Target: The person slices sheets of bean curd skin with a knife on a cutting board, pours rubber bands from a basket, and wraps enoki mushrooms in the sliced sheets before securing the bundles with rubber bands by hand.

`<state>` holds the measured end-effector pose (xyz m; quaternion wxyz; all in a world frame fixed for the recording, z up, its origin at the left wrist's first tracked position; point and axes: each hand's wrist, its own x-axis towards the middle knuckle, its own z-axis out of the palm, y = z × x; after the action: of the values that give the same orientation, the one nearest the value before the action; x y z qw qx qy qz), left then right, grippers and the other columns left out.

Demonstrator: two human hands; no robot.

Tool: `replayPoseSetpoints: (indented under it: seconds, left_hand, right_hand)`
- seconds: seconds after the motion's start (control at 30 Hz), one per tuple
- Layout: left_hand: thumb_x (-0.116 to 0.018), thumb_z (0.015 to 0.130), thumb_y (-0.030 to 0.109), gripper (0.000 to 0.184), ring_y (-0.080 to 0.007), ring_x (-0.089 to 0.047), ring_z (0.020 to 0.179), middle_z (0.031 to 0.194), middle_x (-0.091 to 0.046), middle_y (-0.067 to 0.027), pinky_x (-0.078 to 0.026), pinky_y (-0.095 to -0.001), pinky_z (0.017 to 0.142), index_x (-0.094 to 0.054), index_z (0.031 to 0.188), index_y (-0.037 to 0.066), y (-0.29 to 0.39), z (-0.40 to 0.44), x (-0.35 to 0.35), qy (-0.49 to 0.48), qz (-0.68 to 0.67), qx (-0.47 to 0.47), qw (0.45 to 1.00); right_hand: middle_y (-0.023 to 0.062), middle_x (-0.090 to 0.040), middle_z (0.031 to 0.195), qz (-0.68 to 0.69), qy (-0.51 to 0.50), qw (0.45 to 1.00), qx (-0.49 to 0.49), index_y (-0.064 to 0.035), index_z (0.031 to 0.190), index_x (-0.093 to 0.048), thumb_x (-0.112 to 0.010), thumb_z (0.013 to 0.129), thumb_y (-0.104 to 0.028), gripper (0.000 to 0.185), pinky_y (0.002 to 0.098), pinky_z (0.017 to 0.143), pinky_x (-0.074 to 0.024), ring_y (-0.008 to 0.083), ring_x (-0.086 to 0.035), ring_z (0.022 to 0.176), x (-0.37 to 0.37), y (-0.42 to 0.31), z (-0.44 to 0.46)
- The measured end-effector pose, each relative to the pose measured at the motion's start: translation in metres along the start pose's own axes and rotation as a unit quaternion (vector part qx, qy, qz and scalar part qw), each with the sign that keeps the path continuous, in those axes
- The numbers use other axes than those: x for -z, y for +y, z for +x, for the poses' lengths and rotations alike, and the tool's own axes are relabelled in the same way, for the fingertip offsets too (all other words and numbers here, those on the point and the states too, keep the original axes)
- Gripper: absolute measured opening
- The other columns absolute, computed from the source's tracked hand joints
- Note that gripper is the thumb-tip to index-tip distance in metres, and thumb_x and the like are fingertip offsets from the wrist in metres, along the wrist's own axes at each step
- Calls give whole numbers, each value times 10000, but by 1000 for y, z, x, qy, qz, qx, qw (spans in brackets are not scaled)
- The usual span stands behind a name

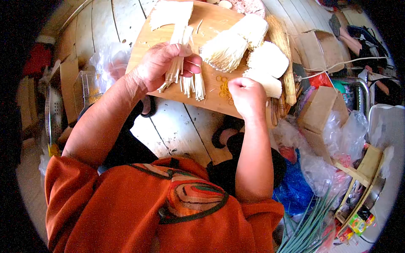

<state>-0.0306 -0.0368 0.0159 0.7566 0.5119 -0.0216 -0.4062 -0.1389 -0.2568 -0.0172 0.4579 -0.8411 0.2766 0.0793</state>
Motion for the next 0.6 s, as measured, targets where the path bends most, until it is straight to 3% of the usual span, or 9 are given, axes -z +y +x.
replayPoseSetpoints:
  seconds: [0.07, 0.13, 0.27, 0.37, 0.5, 0.6]
  left_hand:
    - [-593, 887, 263, 254, -200, -633, 706, 839, -630, -95, -545, -327, 694, -583, 949, 17, 5, -5, -8, 31, -1, 15, 999]
    - [-596, 883, 254, 238, -183, -599, 651, 794, -603, -76, -535, -317, 650, -575, 919, 20, 2, -2, -3, 15, 18, 2, 1000]
    - [-606, 864, 221, 195, -138, -496, 536, 682, -516, -31, -483, -283, 533, -549, 841, 36, 0, -1, -3, -7, 50, -9, 999]
    - [-609, 848, 204, 176, -133, -497, 530, 667, -514, -30, -459, -277, 503, -551, 838, 38, 1, -4, -3, -9, 90, 2, 996]
    - [-608, 840, 199, 170, -130, -499, 534, 662, -513, -32, -453, -264, 498, -554, 829, 38, -3, -1, -2, 3, 110, 34, 993]
    - [-607, 838, 203, 174, -131, -503, 534, 660, -516, -33, -454, -259, 500, -557, 830, 37, -1, -2, 1, -6, 127, 45, 991]
  right_hand:
    - [9, -641, 751, 25, 16, 998, 58, -19, 948, -700, -665, 813, -123, 174, 231, 565, -453, 85, -535, 593, -7, 15, 2]
    - [88, -712, 812, -22, 17, 999, 39, -49, 920, -714, -622, 799, -138, 177, 315, 720, -516, 194, -669, 738, -10, 16, 1]
    - [117, -709, 843, -87, 32, 994, 61, -67, 932, -715, -627, 806, -171, 186, 332, 730, -520, 234, -683, 767, -23, 16, 7]
    - [127, -690, 850, -154, 74, 978, 121, -99, 925, -714, -631, 814, -210, 177, 385, 711, -522, 326, -659, 755, -40, 20, 16]
    - [123, -660, 891, -263, 140, 934, 195, -114, 923, -700, -643, 811, -240, 177, 445, 705, -522, 338, -644, 777, -58, 18, 23]
    - [123, -652, 859, -303, 161, 921, 184, -108, 874, -693, -636, 811, -228, 147, 454, 695, -524, 331, -646, 789, -67, 19, 25]
